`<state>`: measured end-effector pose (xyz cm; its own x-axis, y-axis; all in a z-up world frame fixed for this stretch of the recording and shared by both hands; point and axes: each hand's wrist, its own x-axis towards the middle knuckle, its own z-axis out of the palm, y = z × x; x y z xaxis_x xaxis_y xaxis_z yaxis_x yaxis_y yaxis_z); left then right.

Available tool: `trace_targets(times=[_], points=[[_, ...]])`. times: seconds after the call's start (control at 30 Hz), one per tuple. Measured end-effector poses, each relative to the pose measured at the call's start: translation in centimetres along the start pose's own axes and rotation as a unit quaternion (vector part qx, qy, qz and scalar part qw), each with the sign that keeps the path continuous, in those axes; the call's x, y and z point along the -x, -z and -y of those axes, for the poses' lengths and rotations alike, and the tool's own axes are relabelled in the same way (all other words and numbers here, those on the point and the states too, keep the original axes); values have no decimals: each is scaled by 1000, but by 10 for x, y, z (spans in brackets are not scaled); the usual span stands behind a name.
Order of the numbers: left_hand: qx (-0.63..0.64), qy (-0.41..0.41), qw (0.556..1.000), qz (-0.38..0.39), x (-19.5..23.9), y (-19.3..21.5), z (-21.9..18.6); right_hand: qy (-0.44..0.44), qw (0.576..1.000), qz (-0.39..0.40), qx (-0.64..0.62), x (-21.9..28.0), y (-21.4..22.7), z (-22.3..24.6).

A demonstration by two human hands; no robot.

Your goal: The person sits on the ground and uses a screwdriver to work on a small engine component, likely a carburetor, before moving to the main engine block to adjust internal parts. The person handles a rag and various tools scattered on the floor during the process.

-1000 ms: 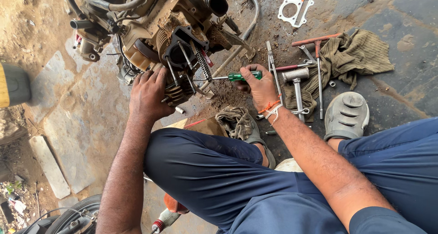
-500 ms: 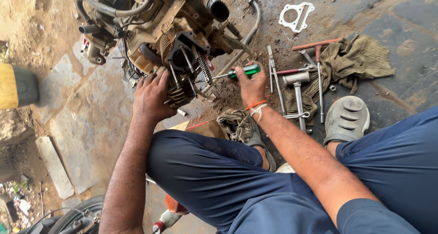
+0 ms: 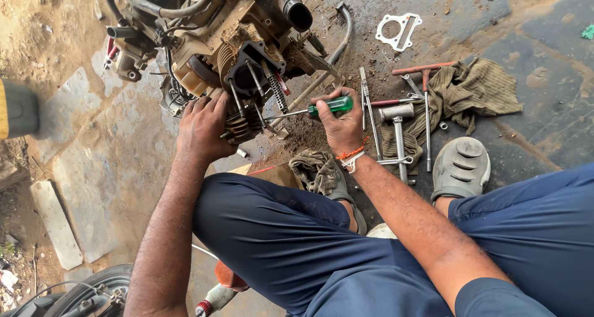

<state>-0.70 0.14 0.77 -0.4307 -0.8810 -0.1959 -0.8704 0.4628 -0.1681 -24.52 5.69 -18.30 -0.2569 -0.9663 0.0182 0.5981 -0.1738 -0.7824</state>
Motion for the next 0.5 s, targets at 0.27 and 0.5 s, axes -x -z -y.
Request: trace_targets(times=[0.27,0.5], points=[[-14,11,999,27,-1,0,1,5,998,20,-62,7,-10,0],[-14,6,1000,18,-1,-2,3,60,989,117,73,24,-24,5]])
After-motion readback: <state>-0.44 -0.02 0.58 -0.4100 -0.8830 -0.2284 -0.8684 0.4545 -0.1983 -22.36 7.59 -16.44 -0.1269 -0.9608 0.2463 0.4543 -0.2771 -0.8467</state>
